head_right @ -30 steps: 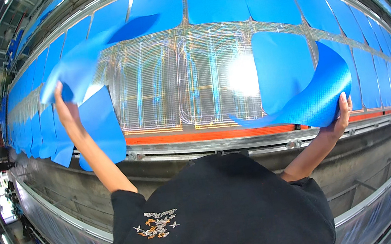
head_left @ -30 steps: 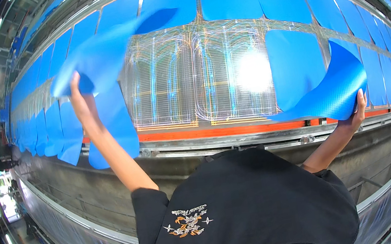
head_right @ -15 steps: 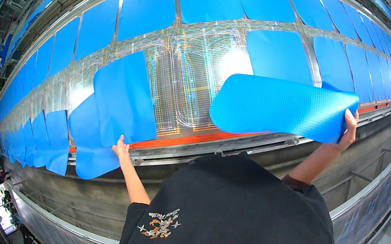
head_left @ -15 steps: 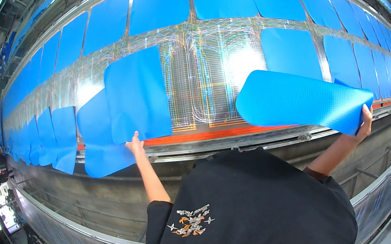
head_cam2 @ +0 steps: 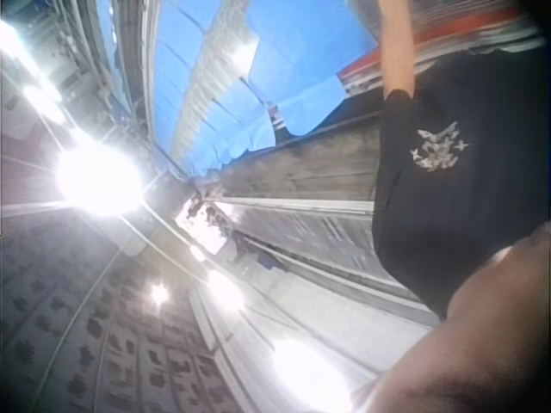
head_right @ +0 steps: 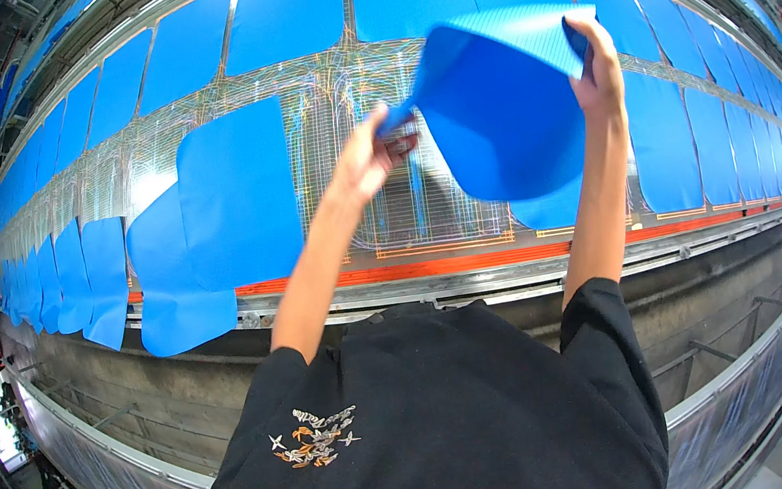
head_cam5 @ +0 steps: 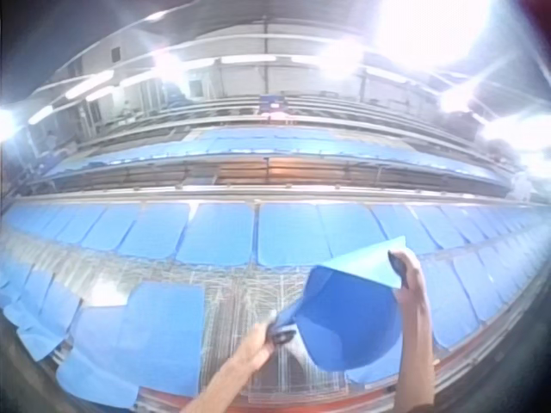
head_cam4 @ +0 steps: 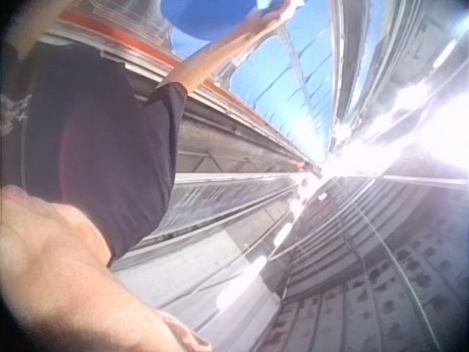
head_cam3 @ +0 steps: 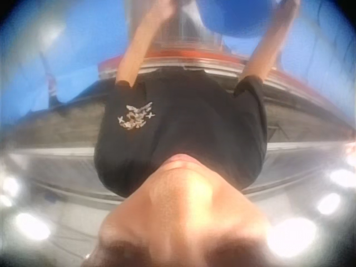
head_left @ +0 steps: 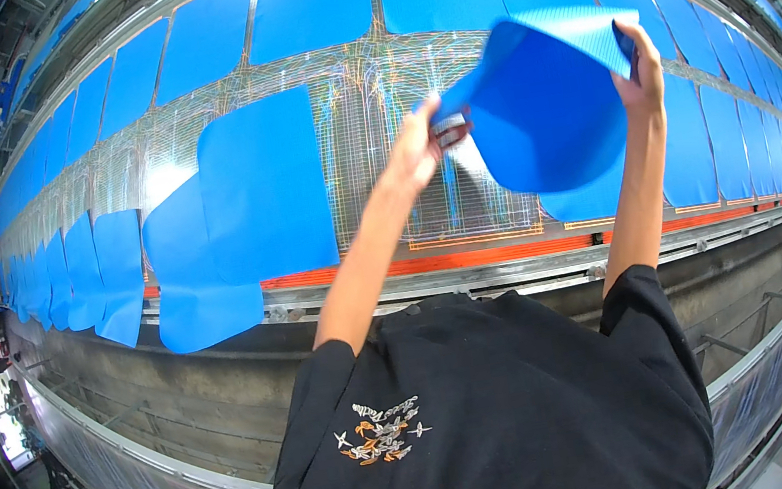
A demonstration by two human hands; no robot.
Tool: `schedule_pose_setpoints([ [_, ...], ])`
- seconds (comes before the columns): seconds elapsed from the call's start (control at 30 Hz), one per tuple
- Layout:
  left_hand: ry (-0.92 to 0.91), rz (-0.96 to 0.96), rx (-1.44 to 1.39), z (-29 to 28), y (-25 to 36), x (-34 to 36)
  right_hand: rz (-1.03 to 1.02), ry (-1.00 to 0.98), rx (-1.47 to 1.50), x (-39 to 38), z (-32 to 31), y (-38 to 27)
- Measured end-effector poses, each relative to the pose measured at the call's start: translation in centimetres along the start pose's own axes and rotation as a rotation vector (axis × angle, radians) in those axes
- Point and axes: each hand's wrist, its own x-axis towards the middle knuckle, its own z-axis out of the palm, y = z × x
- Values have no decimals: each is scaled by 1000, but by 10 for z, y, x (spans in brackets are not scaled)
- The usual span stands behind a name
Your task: The person repeatedly picks up blue protective film sheets and places them onto a curved metal grid structure. They smooth each sheet with both hands to conform it to the surface, then remove it and repeat the process on adjacent sections.
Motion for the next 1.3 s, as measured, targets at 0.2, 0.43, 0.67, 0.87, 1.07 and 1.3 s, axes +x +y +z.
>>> schedule_pose_setpoints([
  [0.2,180,532,408,15,78,-4,-29,-114,-18,-4,-8,-47],
  [0.43,389,335,439,-84,-11,3,286,1,-617,-65,-60,59],
  [0.67,676,249,752,-213,-124,-12,379,87,-790,-140,-167,250],
  [0.87,787,156,857,-246,-170,-29,331,177,-899,-173,-190,299],
  [1.07,843,166,968,-251,-173,-33,388,170,-1020,-175,-196,302],
  [1.3,866,129,1039,-247,-168,-34,386,243,-1015,-181,-182,300],
])
